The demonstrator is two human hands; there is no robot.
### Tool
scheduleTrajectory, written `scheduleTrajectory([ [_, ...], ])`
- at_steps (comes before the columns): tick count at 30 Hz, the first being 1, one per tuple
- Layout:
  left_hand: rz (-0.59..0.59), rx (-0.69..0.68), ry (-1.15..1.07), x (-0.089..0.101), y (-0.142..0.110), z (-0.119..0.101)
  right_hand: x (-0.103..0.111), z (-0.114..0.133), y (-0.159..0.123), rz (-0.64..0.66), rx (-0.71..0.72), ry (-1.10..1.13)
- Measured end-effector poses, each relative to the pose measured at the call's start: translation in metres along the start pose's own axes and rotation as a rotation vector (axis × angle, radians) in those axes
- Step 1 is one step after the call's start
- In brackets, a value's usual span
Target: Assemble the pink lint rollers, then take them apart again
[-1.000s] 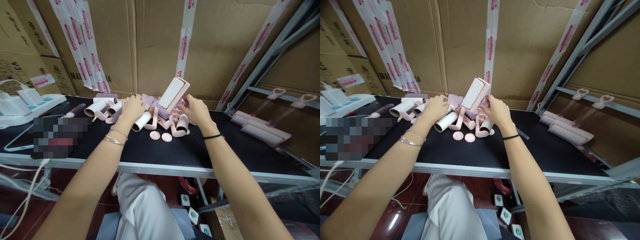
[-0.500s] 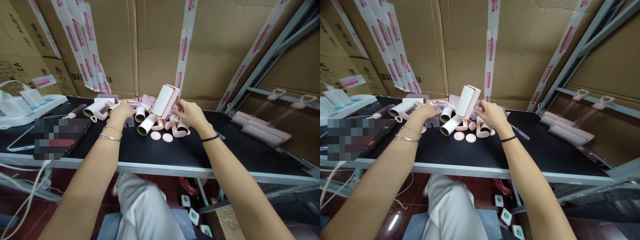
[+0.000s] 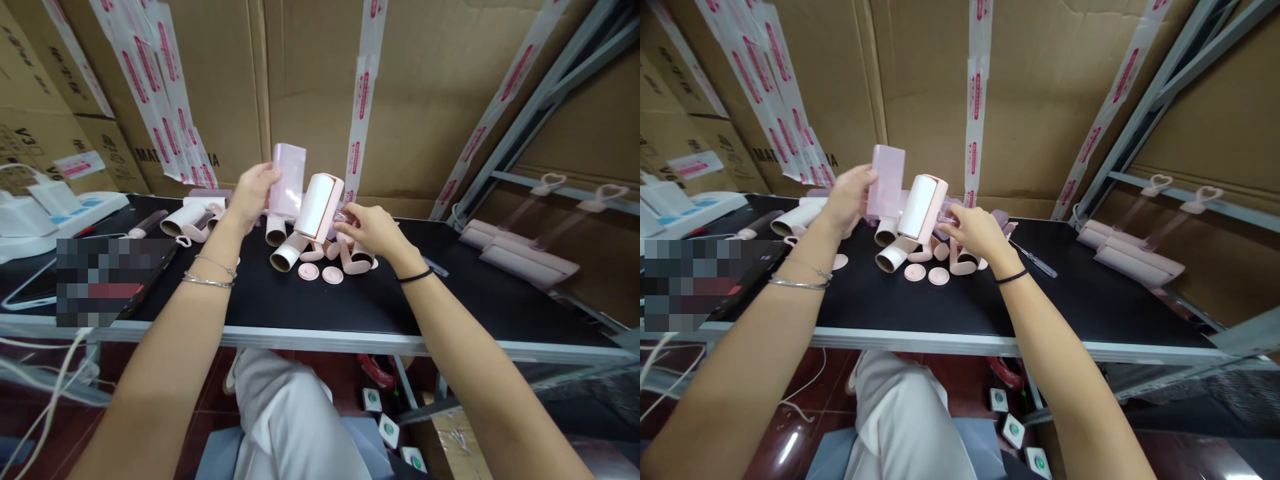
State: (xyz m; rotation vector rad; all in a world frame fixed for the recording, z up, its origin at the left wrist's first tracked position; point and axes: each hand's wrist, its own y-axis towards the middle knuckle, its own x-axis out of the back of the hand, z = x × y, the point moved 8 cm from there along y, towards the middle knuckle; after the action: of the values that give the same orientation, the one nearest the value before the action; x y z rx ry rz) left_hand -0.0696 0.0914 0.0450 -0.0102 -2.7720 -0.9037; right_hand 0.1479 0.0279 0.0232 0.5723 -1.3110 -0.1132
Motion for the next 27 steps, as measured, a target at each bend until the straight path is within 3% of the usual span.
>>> scheduleTrajectory([
  [3, 0.155, 0.050, -0.187, -0.034, -0.009, -0.001, -0.001, 0.006, -0.001, 0.021, 0.042, 0.035],
  [5, 0.170, 0.076, -0.255, -0.041, -0.014, 0.002, -0.001, 0.008, -0.001, 0.029, 0.063, 0.039],
  [10, 0.079, 0.102, -0.342, -0.037, -0.014, 0.012, 0.001, -0.002, 0.000, -0.016, -0.003, 0.000],
  [16, 0.131, 0.135, -0.320, -0.054, -0.021, 0.018, 0.005, -0.003, -0.001, -0.046, 0.015, 0.035],
  [27, 0.145, 0.104, -0.239, -0.061, -0.026, 0.014, 0.005, 0.002, -0.003, 0.025, 0.079, 0.031],
])
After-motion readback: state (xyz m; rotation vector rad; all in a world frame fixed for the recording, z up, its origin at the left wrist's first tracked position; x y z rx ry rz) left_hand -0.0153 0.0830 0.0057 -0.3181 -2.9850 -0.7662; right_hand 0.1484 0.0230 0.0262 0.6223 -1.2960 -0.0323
